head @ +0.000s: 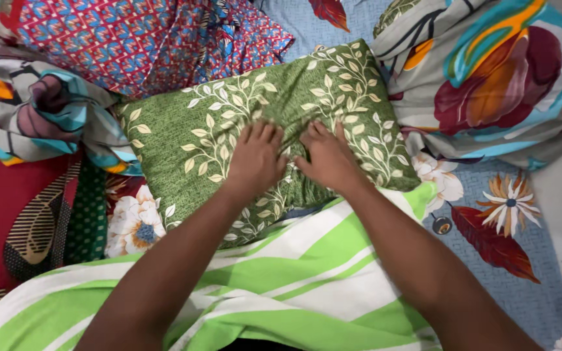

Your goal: The person folds a green patterned fabric into a compact square, then places a multicolored floral fabric on top and folds it similarly. The person smooths the surfaces and aligns edges by hand.

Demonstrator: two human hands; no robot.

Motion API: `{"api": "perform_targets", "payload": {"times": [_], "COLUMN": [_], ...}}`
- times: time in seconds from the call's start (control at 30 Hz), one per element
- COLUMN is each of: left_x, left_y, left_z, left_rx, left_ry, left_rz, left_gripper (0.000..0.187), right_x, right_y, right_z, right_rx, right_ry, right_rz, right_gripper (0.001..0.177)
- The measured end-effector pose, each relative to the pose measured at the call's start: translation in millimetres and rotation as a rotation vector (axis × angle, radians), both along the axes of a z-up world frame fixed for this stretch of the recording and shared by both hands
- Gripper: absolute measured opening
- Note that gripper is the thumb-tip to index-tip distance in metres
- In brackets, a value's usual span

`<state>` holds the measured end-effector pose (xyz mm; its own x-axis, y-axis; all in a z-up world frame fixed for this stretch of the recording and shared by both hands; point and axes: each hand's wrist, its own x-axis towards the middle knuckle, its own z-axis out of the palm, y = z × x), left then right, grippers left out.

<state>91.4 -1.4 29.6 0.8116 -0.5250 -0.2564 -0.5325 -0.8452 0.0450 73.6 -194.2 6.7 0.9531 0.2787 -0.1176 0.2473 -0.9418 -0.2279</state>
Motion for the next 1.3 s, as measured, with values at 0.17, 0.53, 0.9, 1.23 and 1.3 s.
{"api": "perform_targets", "payload": {"times": [0.17, 0.53, 0.9, 1.23, 1.3], "left_x": [-31, 21, -8, -8, 3], "left_y": [-5, 7, 15, 18, 16], "left_z": [-8, -68, -42, -47, -53], "left_rx": [-0.146, -0.408, -0.094, -0.055, -0.075], "left_ry": [0.051, -0.189, -0.018, -0.094, -0.127], "left_rz": [0.138, 0.131, -0.030, -0.036, -0.007], "left_gripper": [0.066, 0.082, 0.084, 0.076, 0.075], "right_x": [-9, -10, -4, -25, -13], "right_y": [9, 18, 30, 19, 23], "right_z": [11, -43, 58, -8, -16], "right_rx": [0.272, -0.050, -0.273, -0.098, -0.200], "right_ry": [-0.033, -0.118, 0.448, 0.175, 0.340], "right_rz": [-0.245, 0.063, 0.064, 0.168, 0.083], "right_gripper": [0.021, 0.076, 0.057, 0.099, 0.102]}}
